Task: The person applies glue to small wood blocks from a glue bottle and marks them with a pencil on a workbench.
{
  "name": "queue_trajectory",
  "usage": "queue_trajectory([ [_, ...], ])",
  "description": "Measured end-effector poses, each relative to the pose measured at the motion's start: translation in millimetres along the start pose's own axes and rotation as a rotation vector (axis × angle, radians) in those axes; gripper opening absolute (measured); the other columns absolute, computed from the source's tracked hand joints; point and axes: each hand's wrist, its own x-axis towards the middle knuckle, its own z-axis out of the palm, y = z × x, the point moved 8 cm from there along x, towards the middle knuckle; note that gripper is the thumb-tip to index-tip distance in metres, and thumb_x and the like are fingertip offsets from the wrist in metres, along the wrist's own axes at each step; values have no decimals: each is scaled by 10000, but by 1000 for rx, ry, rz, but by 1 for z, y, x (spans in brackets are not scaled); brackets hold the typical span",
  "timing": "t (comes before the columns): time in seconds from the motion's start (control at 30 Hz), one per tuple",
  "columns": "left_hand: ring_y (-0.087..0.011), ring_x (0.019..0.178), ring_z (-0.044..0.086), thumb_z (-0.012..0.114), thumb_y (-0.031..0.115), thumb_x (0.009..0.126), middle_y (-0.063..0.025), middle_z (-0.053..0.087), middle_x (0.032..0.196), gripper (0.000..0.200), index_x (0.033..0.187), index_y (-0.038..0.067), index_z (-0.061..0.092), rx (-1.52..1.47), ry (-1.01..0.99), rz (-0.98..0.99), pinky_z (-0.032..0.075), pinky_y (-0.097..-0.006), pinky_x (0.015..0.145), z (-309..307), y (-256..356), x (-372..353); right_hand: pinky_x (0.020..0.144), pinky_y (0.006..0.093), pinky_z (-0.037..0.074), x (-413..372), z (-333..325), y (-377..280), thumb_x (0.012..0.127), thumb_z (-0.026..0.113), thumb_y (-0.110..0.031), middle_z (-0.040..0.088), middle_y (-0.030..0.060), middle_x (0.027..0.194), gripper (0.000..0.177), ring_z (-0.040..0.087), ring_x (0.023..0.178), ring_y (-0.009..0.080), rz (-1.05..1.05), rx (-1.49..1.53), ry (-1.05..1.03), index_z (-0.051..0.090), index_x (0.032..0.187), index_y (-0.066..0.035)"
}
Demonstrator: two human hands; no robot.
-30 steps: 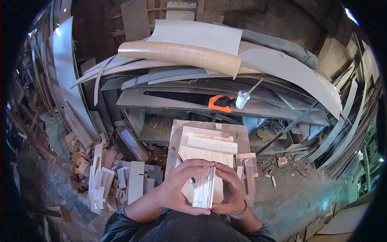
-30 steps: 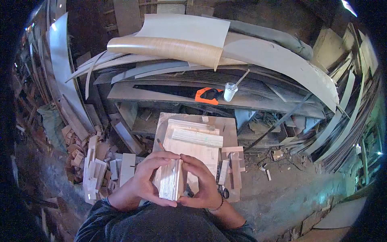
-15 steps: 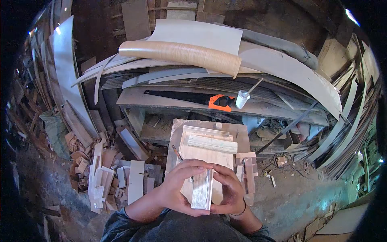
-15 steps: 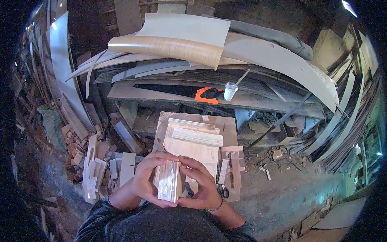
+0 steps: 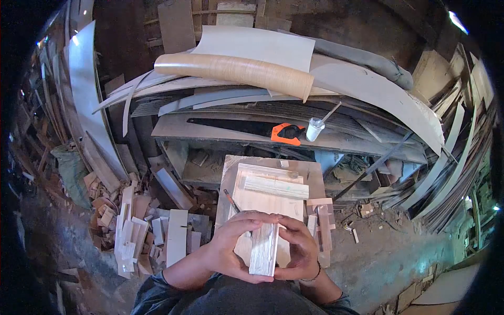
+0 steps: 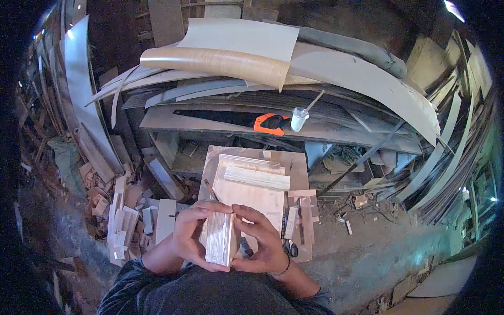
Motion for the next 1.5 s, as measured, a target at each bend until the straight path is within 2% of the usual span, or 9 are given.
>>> queue_trajectory([
  [0.2,-372,1195,585,957,280,571,-222,565,1309,1076,1450,140,354,-2,-8,-1,461,-467,987,-1,-1,-2,1127,536,326,0,0,0,656,901,-265,476,214,1421,809,447,1343,402,11,-9,4,561,1367,-80],
  [0.3,-325,1167,589,1000,300,492,-237,550,1275,1225,1462,98,280,46,-58,17,470,-448,973,0,-3,-2,1136,539,313,-1,0,2,658,899,-274,478,214,1418,801,450,1342,398,23,-10,10,568,1362,-83],
  [0.57,-327,1156,598,999,308,497,-239,559,1267,1228,1469,103,276,54,-50,12,473,-451,967,-2,-2,-1,1150,536,290,0,1,5,659,901,-289,474,208,1421,804,454,1340,388,37,-11,-7,568,1365,-93],
  [0.9,-339,1124,626,988,317,528,-239,578,1270,1191,1476,122,293,64,-48,-18,514,-434,905,-10,-3,0,1129,507,330,4,5,8,660,910,-267,459,209,1429,784,441,1345,378,42,24,-5,584,1352,-96],
  [1.17,-337,1150,617,977,315,541,-227,578,1281,1143,1457,129,320,117,-52,-49,486,-441,955,-11,-5,-1,1128,510,330,5,5,12,657,917,-271,459,202,1423,789,432,1352,370,40,23,-10,583,1347,-85],
  [1.3,-336,1190,589,968,308,552,-215,584,1274,1125,1452,108,323,102,-53,-48,435,-443,1021,-10,-7,-2,1159,546,263,3,3,16,650,917,-326,469,180,1423,814,442,1347,364,71,6,16,563,1347,-100],
  [1.4,-358,1245,539,935,308,615,-187,556,1340,1095,1488,125,300,49,-112,-180,379,-495,1071,-6,-16,-1,1174,560,219,6,1,19,644,916,-361,487,168,1414,832,446,1346,364,52,-2,40,549,1347,-109],
  [1.5,-358,1270,514,926,300,625,-192,533,1363,1102,1501,113,284,72,-113,-164,378,-494,1071,-8,-14,5,1174,559,210,6,-1,21,641,916,-369,507,172,1402,825,449,1344,371,57,-34,52,554,1335,-108],
])
